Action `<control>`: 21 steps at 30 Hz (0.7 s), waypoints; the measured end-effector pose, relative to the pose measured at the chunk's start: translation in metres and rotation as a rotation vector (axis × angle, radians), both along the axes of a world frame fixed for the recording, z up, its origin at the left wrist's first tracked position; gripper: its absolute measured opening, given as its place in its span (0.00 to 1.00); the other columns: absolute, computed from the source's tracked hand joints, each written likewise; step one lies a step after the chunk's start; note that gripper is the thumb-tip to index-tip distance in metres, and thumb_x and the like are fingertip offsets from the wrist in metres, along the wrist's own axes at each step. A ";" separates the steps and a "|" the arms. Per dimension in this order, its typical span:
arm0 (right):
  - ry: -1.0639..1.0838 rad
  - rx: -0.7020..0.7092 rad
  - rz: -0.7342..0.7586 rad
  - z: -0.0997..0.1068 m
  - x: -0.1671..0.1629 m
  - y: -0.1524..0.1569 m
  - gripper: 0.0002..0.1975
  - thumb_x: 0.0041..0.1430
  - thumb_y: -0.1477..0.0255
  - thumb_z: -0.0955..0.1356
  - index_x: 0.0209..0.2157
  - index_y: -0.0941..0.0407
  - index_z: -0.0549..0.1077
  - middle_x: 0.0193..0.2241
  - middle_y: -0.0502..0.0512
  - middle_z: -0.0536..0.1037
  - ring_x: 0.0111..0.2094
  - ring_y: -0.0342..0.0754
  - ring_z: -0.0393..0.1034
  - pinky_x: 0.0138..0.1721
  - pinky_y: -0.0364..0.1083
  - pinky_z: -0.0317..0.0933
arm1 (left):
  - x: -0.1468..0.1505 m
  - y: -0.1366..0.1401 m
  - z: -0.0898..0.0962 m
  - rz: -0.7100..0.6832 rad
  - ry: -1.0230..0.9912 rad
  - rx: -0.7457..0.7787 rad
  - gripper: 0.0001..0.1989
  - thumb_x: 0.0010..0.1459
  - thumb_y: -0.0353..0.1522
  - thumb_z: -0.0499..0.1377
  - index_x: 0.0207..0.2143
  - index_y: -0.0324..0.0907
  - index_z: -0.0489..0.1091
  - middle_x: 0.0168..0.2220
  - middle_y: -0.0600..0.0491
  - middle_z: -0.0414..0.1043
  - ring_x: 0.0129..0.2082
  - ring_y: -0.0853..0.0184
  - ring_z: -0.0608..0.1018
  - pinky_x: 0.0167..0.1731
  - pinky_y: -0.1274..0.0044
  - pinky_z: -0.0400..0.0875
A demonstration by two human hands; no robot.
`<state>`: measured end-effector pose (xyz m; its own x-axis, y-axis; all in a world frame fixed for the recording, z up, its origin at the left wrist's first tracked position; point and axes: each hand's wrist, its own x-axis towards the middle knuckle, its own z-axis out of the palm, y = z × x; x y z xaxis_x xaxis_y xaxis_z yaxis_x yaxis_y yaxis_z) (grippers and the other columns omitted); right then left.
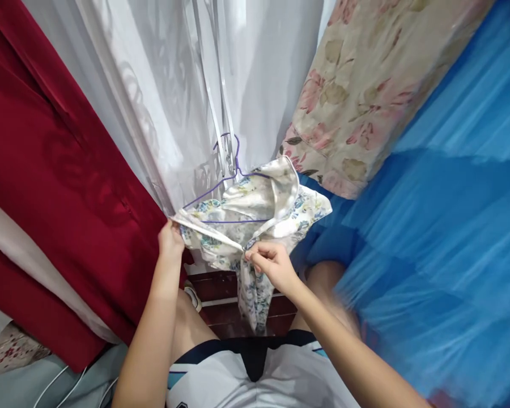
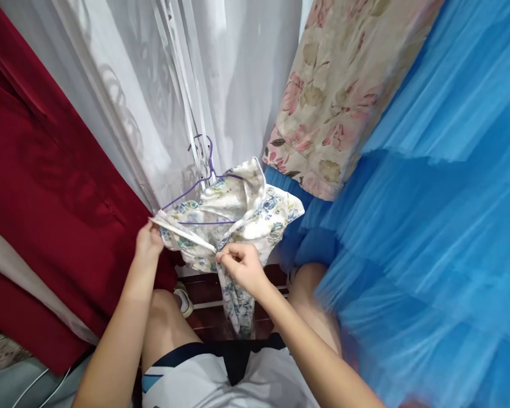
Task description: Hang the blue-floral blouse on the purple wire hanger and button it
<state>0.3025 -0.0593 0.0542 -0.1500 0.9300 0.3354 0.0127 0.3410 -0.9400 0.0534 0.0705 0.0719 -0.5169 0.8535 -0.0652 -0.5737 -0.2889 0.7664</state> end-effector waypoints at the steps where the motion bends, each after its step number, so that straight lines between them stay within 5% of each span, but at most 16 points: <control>1: 0.027 -0.011 -0.002 -0.003 0.001 -0.003 0.14 0.57 0.65 0.67 0.21 0.56 0.70 0.13 0.47 0.63 0.18 0.41 0.55 0.22 0.43 0.50 | 0.005 -0.004 -0.015 -0.074 -0.011 -0.052 0.09 0.64 0.25 0.51 0.29 0.38 0.65 0.24 0.55 0.69 0.25 0.73 0.73 0.34 0.80 0.69; 5: 0.071 -0.033 -0.105 -0.021 0.012 -0.007 0.13 0.57 0.64 0.67 0.22 0.56 0.71 0.14 0.47 0.65 0.18 0.43 0.57 0.22 0.43 0.51 | 0.041 -0.037 -0.069 -0.251 -0.027 -0.156 0.06 0.59 0.25 0.55 0.28 0.37 0.65 0.22 0.55 0.68 0.21 0.72 0.72 0.26 0.81 0.66; 8: -0.057 0.020 -0.339 -0.035 0.023 -0.011 0.16 0.59 0.62 0.67 0.22 0.56 0.70 0.17 0.49 0.66 0.21 0.44 0.58 0.24 0.44 0.52 | 0.074 -0.073 -0.082 -0.341 0.013 -0.075 0.07 0.56 0.32 0.62 0.33 0.37 0.69 0.30 0.53 0.73 0.27 0.71 0.76 0.30 0.80 0.68; 11: -0.192 0.061 -0.401 -0.039 0.028 -0.019 0.19 0.63 0.59 0.64 0.24 0.56 0.71 0.22 0.51 0.70 0.25 0.46 0.61 0.28 0.44 0.55 | 0.104 -0.110 -0.062 -0.466 0.280 0.166 0.12 0.59 0.38 0.62 0.38 0.39 0.71 0.36 0.51 0.74 0.35 0.68 0.77 0.37 0.79 0.70; 16: -0.103 0.038 -0.116 -0.030 0.026 -0.039 0.22 0.65 0.53 0.61 0.30 0.56 0.73 0.27 0.54 0.72 0.32 0.51 0.64 0.35 0.45 0.60 | 0.133 -0.149 -0.013 -0.473 0.922 0.531 0.09 0.63 0.35 0.58 0.37 0.41 0.76 0.39 0.49 0.72 0.42 0.65 0.75 0.45 0.75 0.69; 21: 0.021 0.016 -0.014 -0.030 0.029 -0.054 0.28 0.63 0.46 0.59 0.35 0.56 0.75 0.30 0.57 0.73 0.35 0.54 0.66 0.37 0.48 0.62 | 0.139 -0.155 -0.008 -0.396 1.094 0.556 0.08 0.63 0.35 0.58 0.38 0.43 0.77 0.39 0.48 0.69 0.44 0.63 0.73 0.48 0.71 0.69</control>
